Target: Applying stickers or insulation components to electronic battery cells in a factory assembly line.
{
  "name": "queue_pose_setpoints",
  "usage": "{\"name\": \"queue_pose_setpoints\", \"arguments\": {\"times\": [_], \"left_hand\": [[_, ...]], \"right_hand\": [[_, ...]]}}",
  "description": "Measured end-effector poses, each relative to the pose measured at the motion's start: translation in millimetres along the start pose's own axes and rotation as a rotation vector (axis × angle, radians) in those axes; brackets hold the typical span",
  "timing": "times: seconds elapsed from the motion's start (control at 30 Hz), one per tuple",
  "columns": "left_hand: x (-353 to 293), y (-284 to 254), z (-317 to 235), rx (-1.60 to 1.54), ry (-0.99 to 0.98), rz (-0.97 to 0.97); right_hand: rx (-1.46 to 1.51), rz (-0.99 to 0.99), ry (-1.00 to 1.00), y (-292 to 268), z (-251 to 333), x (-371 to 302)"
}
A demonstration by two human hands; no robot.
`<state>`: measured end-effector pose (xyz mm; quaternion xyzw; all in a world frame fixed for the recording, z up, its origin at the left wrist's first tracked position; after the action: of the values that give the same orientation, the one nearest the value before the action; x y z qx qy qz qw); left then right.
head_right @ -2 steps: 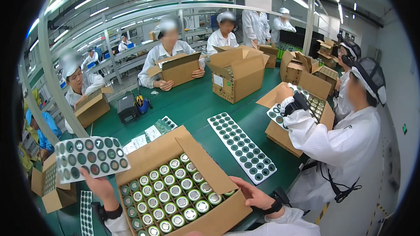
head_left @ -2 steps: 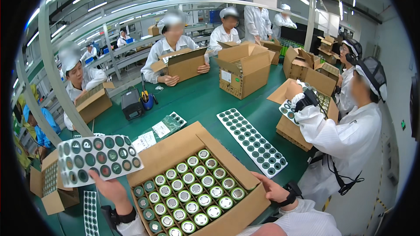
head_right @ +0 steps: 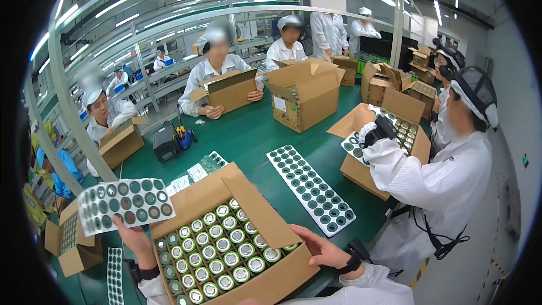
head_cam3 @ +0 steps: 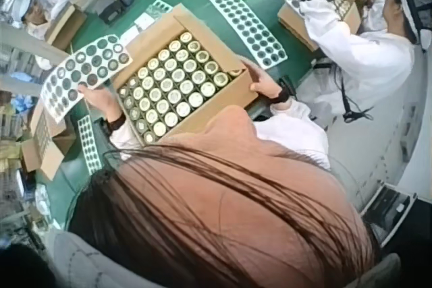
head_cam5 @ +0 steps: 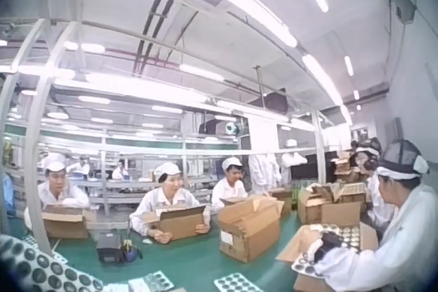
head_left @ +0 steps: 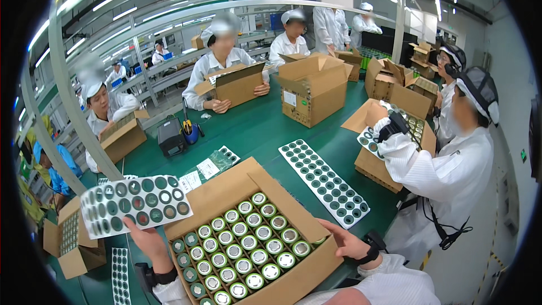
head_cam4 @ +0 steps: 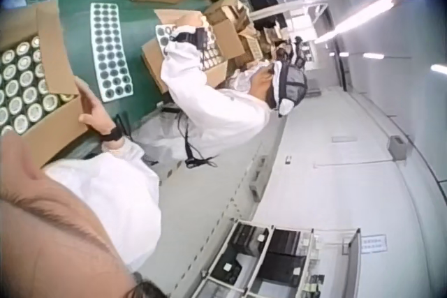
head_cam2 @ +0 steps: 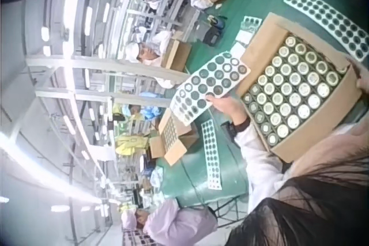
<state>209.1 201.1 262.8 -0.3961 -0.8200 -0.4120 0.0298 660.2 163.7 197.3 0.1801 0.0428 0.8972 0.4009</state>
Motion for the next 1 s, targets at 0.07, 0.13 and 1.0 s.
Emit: {"name": "queue_pose_setpoints", "arguments": {"times": [0.07,0.13,1.0], "left_hand": [[-1.6,-5.2,11.1,0.035,-0.033,0.038],[3.4,-15.7,15.2,0.175,0.02,0.092],[14.0,-76.0,-1.3,0.401,-0.07,-0.188]], "right_hand": [[-0.013,0.015,-0.005,0.6,4.0,0.0],[-0.03,0.018,0.0,-0.2,6.8,-2.5],[-0.228,0.143,-0.192,2.7,-11.0,10.8]]}}
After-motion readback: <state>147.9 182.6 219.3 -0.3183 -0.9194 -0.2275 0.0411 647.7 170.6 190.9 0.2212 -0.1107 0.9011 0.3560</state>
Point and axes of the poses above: each hand's wrist, its own x-axis towards the middle knuckle, its own y-axis out of the palm, z = x × y, the point moved 7 cm from there along x, towards the middle knuckle, and after that the axes turned 3 degrees about z, right-handed, at the moved point
